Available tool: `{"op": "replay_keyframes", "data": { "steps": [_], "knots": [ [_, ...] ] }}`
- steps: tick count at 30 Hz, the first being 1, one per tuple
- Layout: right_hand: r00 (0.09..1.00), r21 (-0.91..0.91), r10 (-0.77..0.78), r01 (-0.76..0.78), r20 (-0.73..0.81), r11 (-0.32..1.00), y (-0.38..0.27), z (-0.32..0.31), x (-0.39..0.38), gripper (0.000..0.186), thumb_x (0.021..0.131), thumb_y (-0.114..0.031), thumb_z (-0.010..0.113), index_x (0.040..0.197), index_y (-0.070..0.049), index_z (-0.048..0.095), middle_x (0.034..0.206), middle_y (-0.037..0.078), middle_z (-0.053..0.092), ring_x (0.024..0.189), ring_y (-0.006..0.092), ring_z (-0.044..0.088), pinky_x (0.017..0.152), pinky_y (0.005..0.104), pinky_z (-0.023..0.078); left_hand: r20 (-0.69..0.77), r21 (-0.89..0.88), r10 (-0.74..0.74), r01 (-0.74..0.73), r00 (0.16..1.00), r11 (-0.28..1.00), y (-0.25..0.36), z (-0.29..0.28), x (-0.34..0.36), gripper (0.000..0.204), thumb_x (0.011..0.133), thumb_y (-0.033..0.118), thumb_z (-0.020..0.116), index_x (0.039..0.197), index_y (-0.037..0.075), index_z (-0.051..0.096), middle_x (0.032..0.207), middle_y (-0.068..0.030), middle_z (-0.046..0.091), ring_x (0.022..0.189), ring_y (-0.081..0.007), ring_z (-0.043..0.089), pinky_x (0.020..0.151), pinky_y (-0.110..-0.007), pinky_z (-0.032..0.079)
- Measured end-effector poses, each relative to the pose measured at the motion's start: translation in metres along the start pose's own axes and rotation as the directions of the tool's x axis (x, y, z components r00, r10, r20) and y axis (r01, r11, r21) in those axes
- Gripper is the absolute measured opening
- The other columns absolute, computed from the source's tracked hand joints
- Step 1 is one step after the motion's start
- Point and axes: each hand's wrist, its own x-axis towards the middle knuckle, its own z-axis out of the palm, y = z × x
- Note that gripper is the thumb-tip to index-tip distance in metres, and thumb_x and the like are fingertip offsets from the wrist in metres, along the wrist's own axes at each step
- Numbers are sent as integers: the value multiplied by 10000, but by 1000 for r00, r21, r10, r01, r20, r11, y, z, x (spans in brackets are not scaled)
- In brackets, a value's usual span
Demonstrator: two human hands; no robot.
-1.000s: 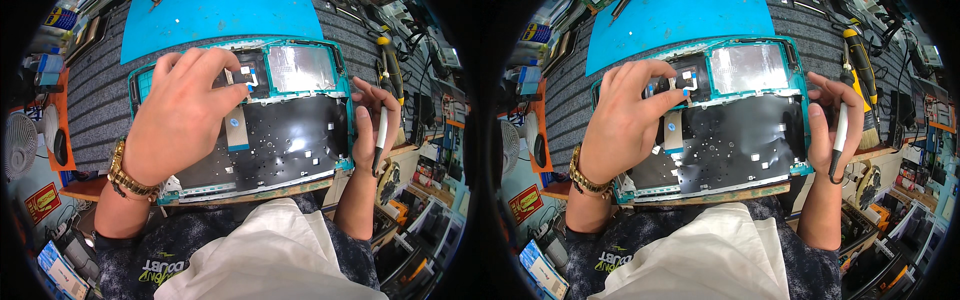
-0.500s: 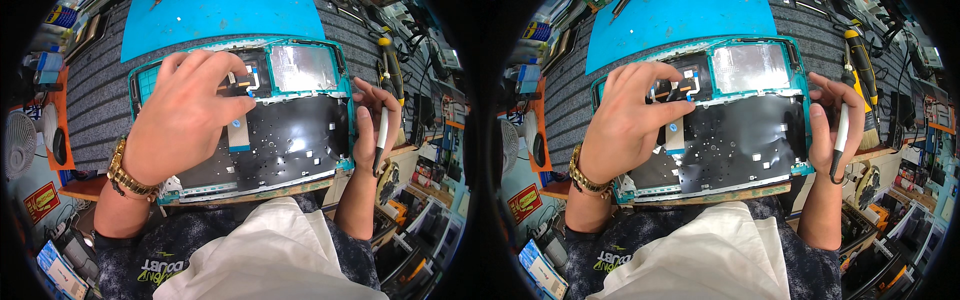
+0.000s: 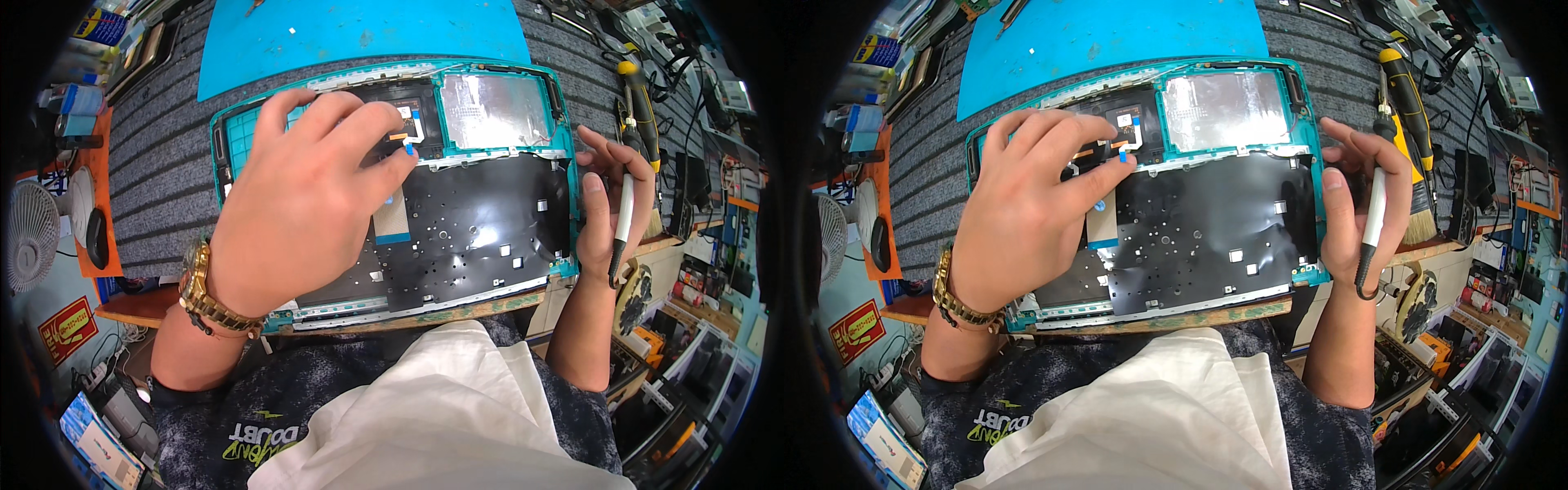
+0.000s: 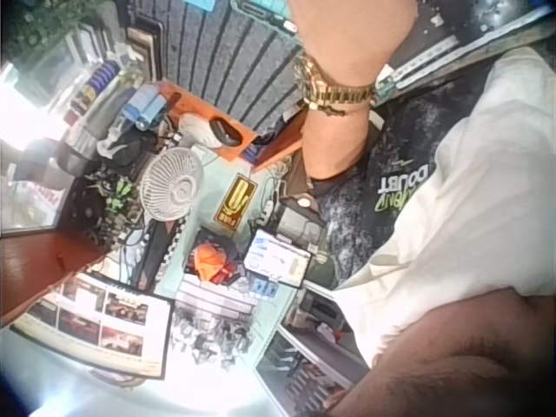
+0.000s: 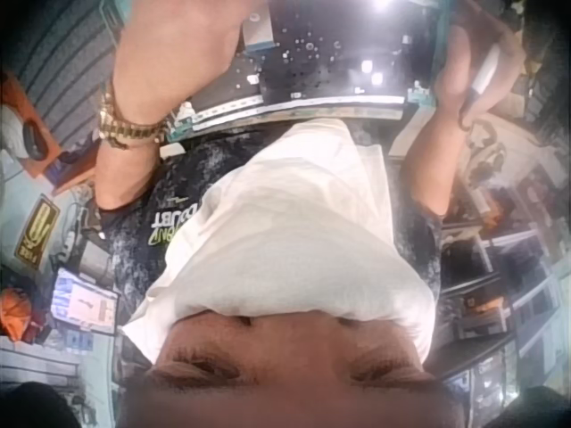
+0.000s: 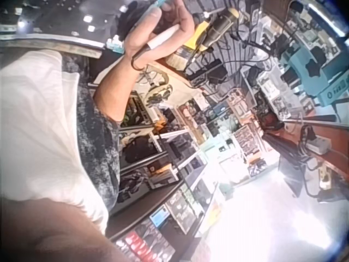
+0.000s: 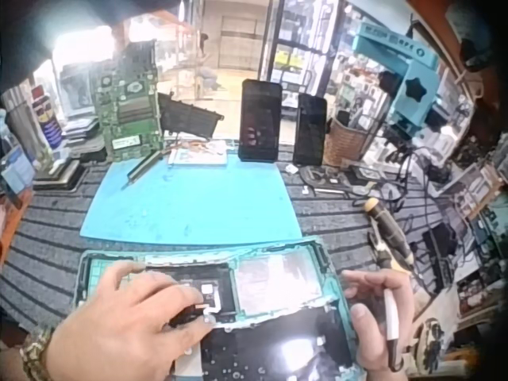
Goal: The person solders a component onto a laptop motherboard and applies a piece of tape to the internal assembly.
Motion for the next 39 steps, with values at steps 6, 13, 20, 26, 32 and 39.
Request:
{"op": "replay_keyframes", "data": {
  "steps": [6,13,20,26,32,39],
  "knots": [
    [1000,-5,-2,2,3,1000,0,0,0,447,1084,-83,735,1491,32,589,1426,275,790,1152,212,733,1077,383,580,13,-8,-54,54,998,999,5,2,-2,466,825,-48,751,1253,98,867,1381,-97,751,1252,-335,709,1134,-543,484],
    [1000,4,0,0,-1,1000,0,0,0,443,1087,-78,732,1490,34,586,1426,277,788,1147,211,733,1082,384,581,35,-32,-78,79,996,996,2,1,-6,487,862,-76,718,1303,83,850,1387,-118,743,1243,-335,706,1109,-524,460],
    [1000,5,1,-1,1,1000,-1,0,0,443,1086,-73,731,1492,30,587,1429,283,786,1145,210,735,1079,381,583,25,-6,-107,107,994,994,6,3,-6,488,859,-73,713,1299,81,856,1378,-131,737,1258,-342,696,1107,-526,458],
    [1000,1,-3,3,5,1000,0,-1,0,445,1083,-77,735,1490,30,590,1431,279,786,1153,213,736,1077,380,581,29,11,-75,75,997,997,-1,2,-5,476,853,-63,713,1279,86,862,1331,-118,724,1255,-336,690,1104,-527,465],
    [1000,6,7,-7,2,1000,0,-1,0,447,1082,-76,728,1494,33,593,1437,277,785,1162,217,735,1080,381,578,14,6,-90,90,996,996,0,5,-6,466,875,-51,703,1279,105,876,1282,-97,716,1233,-326,686,1098,-516,468],
    [1000,-21,3,-3,3,1000,-1,-1,0,443,1085,-70,719,1494,40,588,1442,277,782,1163,214,735,1076,379,579,-6,11,-92,92,996,996,-3,7,-9,503,886,-59,696,1300,145,893,1272,-83,714,1204,-316,682,1082,-507,464]
  ]
}}
